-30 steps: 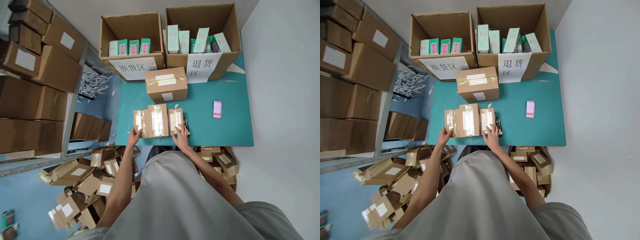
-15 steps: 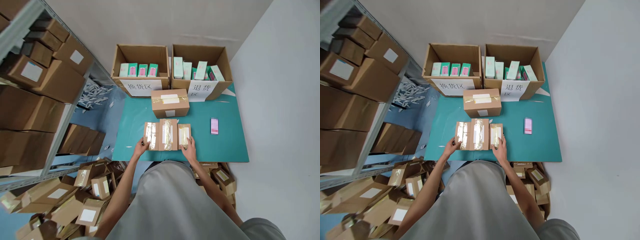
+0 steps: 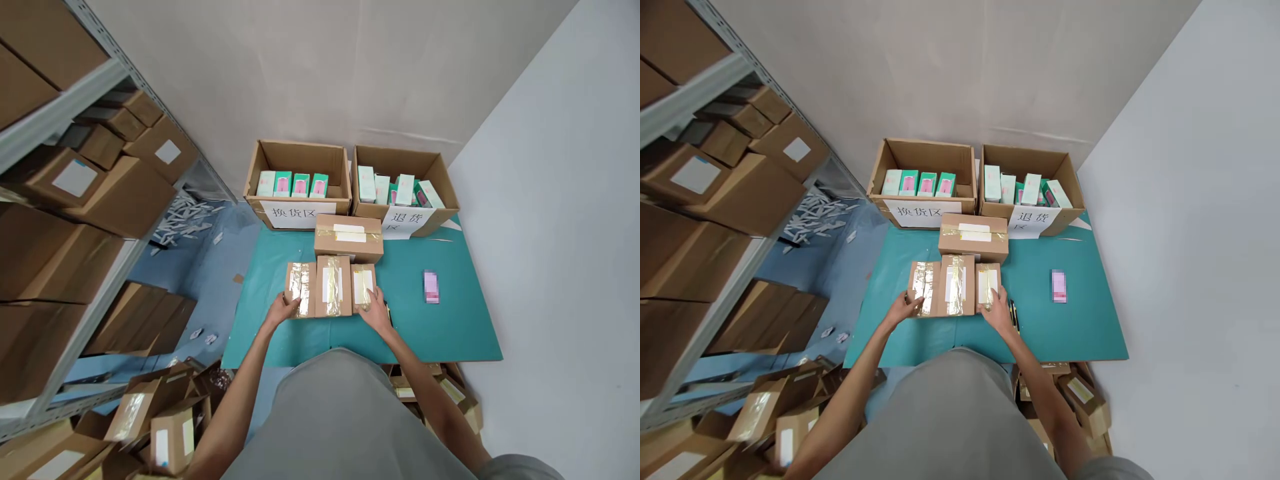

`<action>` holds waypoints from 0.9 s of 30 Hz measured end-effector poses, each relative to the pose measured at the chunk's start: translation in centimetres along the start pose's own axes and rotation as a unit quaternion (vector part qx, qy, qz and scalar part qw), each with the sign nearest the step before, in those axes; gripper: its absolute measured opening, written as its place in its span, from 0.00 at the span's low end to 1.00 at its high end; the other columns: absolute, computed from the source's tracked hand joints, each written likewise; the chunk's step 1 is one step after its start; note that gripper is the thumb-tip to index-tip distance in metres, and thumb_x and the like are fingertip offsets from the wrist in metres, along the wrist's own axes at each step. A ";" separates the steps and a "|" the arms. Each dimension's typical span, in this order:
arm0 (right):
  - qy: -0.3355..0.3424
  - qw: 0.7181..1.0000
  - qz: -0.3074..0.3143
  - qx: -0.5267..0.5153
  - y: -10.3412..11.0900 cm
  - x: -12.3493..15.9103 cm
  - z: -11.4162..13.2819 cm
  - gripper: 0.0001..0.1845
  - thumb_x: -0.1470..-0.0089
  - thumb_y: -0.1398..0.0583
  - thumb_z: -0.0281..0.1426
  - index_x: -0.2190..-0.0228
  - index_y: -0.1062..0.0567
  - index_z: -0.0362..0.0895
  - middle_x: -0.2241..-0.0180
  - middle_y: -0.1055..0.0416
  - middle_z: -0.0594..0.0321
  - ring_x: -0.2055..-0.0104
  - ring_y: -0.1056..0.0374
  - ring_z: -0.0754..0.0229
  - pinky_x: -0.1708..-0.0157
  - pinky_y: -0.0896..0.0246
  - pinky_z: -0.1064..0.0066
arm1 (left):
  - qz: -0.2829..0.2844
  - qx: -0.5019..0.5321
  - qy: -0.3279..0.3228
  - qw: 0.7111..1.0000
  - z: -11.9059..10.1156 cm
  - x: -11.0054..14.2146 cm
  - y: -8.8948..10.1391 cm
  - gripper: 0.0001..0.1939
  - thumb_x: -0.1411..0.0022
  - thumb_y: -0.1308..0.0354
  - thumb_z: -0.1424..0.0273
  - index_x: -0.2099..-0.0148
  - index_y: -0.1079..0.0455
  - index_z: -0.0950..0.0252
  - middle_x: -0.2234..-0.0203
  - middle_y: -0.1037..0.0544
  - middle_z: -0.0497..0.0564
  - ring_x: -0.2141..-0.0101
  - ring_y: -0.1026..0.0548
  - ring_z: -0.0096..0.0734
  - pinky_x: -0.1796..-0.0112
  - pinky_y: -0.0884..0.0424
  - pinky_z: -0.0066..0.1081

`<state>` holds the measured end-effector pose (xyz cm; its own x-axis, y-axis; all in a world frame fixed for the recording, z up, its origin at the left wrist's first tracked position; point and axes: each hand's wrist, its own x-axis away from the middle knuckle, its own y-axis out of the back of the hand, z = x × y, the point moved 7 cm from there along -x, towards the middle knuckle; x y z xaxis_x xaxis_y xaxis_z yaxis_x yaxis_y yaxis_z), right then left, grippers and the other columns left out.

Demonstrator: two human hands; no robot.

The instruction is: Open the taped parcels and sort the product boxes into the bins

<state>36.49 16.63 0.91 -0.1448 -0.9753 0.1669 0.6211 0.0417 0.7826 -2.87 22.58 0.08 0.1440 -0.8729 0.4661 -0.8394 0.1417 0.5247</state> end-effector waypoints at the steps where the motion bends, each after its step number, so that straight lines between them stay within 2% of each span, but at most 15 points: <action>1: -0.013 1.000 -0.009 -0.010 0.6 -1.1 -0.2 0.41 0.39 0.33 0.51 0.31 0.26 0.43 0.25 0.40 0.38 0.26 0.32 0.31 0.32 0.29 0.43 | -0.006 -0.003 0.000 1.000 -0.5 -0.8 0.3 0.30 0.41 0.29 0.56 0.42 0.28 0.67 0.45 0.15 0.74 0.42 0.17 0.68 0.43 0.21 0.56; 3: -0.048 0.996 -0.044 -0.057 2.6 -4.3 -0.6 0.46 0.42 0.32 0.55 0.33 0.26 0.40 0.26 0.38 0.33 0.26 0.33 0.29 0.31 0.32 0.39 | -0.027 -0.001 -0.018 0.999 -2.7 -2.7 0.8 0.32 0.39 0.29 0.55 0.39 0.29 0.67 0.38 0.19 0.75 0.34 0.22 0.67 0.38 0.25 0.55; 5: -0.086 0.983 -0.086 -0.139 4.9 -8.2 -0.8 0.51 0.48 0.29 0.59 0.35 0.25 0.37 0.28 0.35 0.29 0.24 0.38 0.27 0.26 0.39 0.37 | -0.043 0.017 -0.053 0.998 -6.0 -5.1 1.0 0.35 0.38 0.30 0.54 0.35 0.30 0.67 0.31 0.25 0.74 0.28 0.29 0.64 0.32 0.30 0.52; 7: -0.113 0.965 -0.109 -0.211 6.7 -12.1 -0.5 0.53 0.53 0.29 0.62 0.39 0.22 0.36 0.32 0.29 0.29 0.24 0.37 0.28 0.25 0.42 0.37 | -0.046 0.045 -0.078 0.995 -9.6 -7.4 0.8 0.38 0.37 0.30 0.54 0.32 0.30 0.69 0.28 0.28 0.74 0.25 0.33 0.63 0.30 0.33 0.51; 10: -0.119 0.953 -0.102 -0.260 7.7 -16.4 0.9 0.45 0.51 0.32 0.63 0.47 0.18 0.39 0.42 0.19 0.35 0.34 0.26 0.33 0.32 0.32 0.39 | -0.028 0.067 -0.094 0.993 -14.3 -10.3 -0.1 0.37 0.38 0.32 0.57 0.32 0.27 0.72 0.31 0.25 0.75 0.27 0.31 0.66 0.30 0.33 0.54; 12: -0.116 0.945 -0.092 -0.292 7.6 -17.7 1.9 0.39 0.47 0.34 0.61 0.51 0.17 0.41 0.48 0.15 0.40 0.42 0.20 0.39 0.40 0.25 0.43 | -0.016 0.068 -0.107 0.992 -16.5 -11.2 -0.9 0.32 0.38 0.33 0.61 0.36 0.23 0.74 0.35 0.21 0.75 0.32 0.24 0.67 0.32 0.30 0.55; 14: -0.115 0.936 -0.086 -0.321 7.2 -17.9 2.6 0.34 0.43 0.35 0.59 0.51 0.17 0.44 0.52 0.14 0.46 0.48 0.18 0.44 0.45 0.21 0.45 | -0.010 0.071 -0.124 0.990 -17.7 -11.3 -1.6 0.26 0.38 0.34 0.65 0.40 0.19 0.72 0.39 0.18 0.72 0.37 0.20 0.66 0.34 0.28 0.56; 16: -0.115 0.928 -0.085 -0.345 7.2 -17.6 2.9 0.31 0.41 0.35 0.57 0.48 0.17 0.47 0.52 0.14 0.51 0.49 0.18 0.48 0.48 0.19 0.45 | -0.013 0.077 -0.145 0.986 -18.4 -10.8 -1.8 0.24 0.38 0.35 0.66 0.42 0.17 0.68 0.40 0.16 0.68 0.40 0.18 0.63 0.34 0.27 0.56; 20: -0.110 0.914 -0.081 -0.382 9.0 -16.5 3.5 0.36 0.41 0.34 0.57 0.40 0.19 0.51 0.43 0.17 0.51 0.41 0.21 0.48 0.41 0.22 0.42 | -0.017 0.093 -0.184 0.978 -19.4 -8.8 -1.3 0.23 0.34 0.39 0.67 0.40 0.16 0.66 0.37 0.17 0.62 0.37 0.20 0.56 0.33 0.26 0.51; 23: -0.078 0.896 -0.098 -0.426 12.0 -15.2 5.1 0.43 0.44 0.32 0.59 0.34 0.22 0.51 0.35 0.22 0.52 0.33 0.26 0.46 0.35 0.27 0.40 | -0.051 0.114 -0.240 0.963 -20.8 -6.4 0.5 0.23 0.29 0.41 0.64 0.37 0.17 0.65 0.34 0.19 0.60 0.32 0.24 0.53 0.32 0.27 0.50; 27: 0.006 0.900 -0.127 -0.417 17.3 -10.7 9.6 0.44 0.39 0.32 0.60 0.29 0.26 0.53 0.32 0.24 0.52 0.31 0.27 0.45 0.34 0.26 0.43 | -0.119 0.156 -0.318 0.927 -22.6 -0.1 4.8 0.24 0.24 0.39 0.56 0.34 0.19 0.61 0.34 0.19 0.60 0.34 0.23 0.52 0.38 0.21 0.50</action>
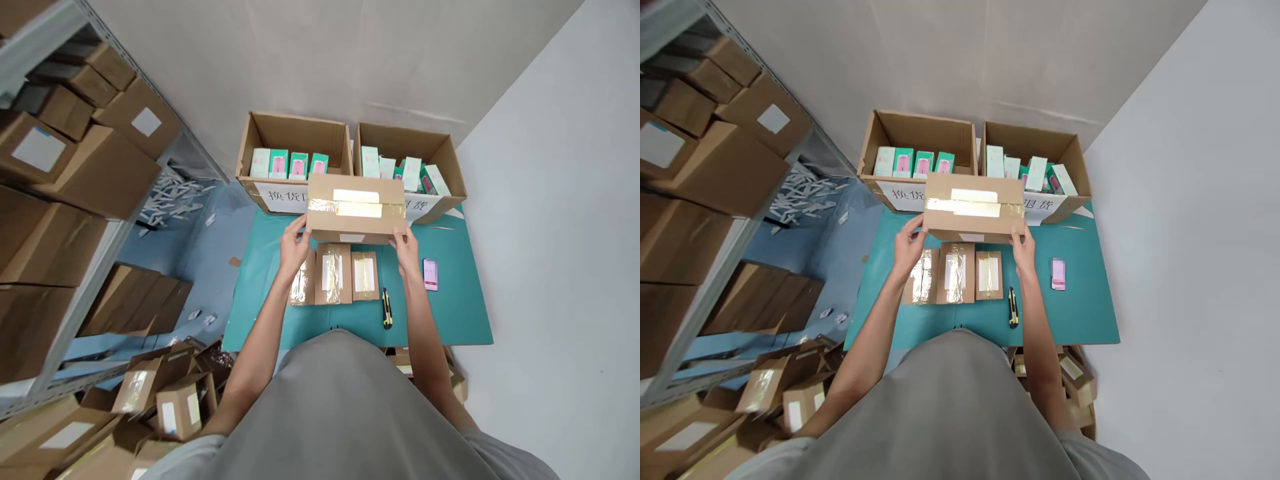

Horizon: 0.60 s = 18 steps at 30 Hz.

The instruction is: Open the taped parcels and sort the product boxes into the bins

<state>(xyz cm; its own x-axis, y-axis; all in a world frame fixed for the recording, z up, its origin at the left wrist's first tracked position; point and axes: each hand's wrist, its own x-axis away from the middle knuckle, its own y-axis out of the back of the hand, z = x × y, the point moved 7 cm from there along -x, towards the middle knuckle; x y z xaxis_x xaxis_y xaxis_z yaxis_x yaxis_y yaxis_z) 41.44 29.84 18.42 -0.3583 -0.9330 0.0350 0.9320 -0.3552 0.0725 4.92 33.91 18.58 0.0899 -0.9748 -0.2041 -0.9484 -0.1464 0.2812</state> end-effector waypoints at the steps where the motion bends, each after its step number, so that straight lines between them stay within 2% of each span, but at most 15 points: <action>1: 0.016 1.000 0.008 0.004 0.2 1.4 1.8 0.44 0.36 0.33 0.59 0.28 0.27 0.53 0.31 0.26 0.53 0.31 0.28 0.45 0.33 0.26 0.44 | -0.013 0.007 -0.014 1.000 -1.8 1.0 1.3 0.24 0.23 0.39 0.55 0.33 0.20 0.59 0.33 0.20 0.58 0.33 0.23 0.50 0.37 0.21 0.49; 4: 0.027 0.999 0.026 0.014 1.0 6.0 5.5 0.42 0.33 0.34 0.57 0.26 0.28 0.53 0.31 0.25 0.55 0.30 0.28 0.44 0.33 0.24 0.47 | -0.049 0.007 -0.045 0.998 -6.8 4.9 5.0 0.23 0.21 0.40 0.54 0.32 0.21 0.55 0.33 0.20 0.54 0.33 0.23 0.45 0.35 0.23 0.46; 6: 0.000 0.999 0.044 0.020 1.4 8.9 5.8 0.40 0.33 0.33 0.56 0.27 0.27 0.54 0.31 0.24 0.57 0.31 0.27 0.44 0.35 0.22 0.48 | -0.071 -0.010 -0.037 0.997 -8.6 7.8 6.9 0.21 0.21 0.40 0.55 0.34 0.19 0.55 0.36 0.18 0.53 0.34 0.22 0.45 0.36 0.22 0.45; 8: -0.044 0.997 0.056 0.025 1.6 11.5 4.5 0.40 0.35 0.31 0.56 0.29 0.24 0.54 0.32 0.23 0.57 0.33 0.25 0.43 0.36 0.20 0.48 | -0.088 -0.017 -0.003 0.996 -8.7 10.6 8.1 0.19 0.23 0.38 0.57 0.37 0.17 0.56 0.38 0.16 0.53 0.37 0.20 0.44 0.38 0.21 0.43; 11: -0.105 0.992 0.055 0.029 1.9 14.7 1.3 0.42 0.38 0.29 0.57 0.30 0.23 0.56 0.31 0.24 0.60 0.34 0.24 0.43 0.37 0.18 0.48 | -0.109 -0.006 0.081 0.991 -6.1 14.3 8.9 0.17 0.28 0.35 0.61 0.43 0.14 0.59 0.45 0.13 0.54 0.43 0.16 0.45 0.40 0.20 0.42; 15: -0.163 0.985 0.056 0.033 3.3 16.8 -2.2 0.43 0.38 0.30 0.61 0.29 0.24 0.57 0.29 0.26 0.62 0.28 0.29 0.39 0.34 0.22 0.45 | -0.122 0.028 0.179 0.976 -0.7 17.6 9.7 0.16 0.32 0.35 0.59 0.51 0.12 0.62 0.50 0.11 0.56 0.45 0.15 0.48 0.38 0.21 0.45; 18: -0.200 0.977 0.065 0.042 5.0 16.0 -5.1 0.42 0.35 0.38 0.67 0.33 0.20 0.55 0.30 0.24 0.59 0.25 0.32 0.38 0.29 0.29 0.42 | -0.118 0.043 0.242 0.962 4.5 18.6 10.4 0.22 0.32 0.34 0.54 0.45 0.14 0.62 0.42 0.14 0.59 0.36 0.20 0.53 0.31 0.28 0.49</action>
<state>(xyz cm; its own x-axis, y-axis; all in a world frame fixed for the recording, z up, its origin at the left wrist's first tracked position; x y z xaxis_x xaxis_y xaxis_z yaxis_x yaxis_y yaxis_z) 40.65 12.79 14.27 -0.2461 -0.8662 0.4350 0.9692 -0.2141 0.1222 -4.65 15.01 13.54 0.4177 -0.8831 0.2135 -0.9037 -0.3795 0.1984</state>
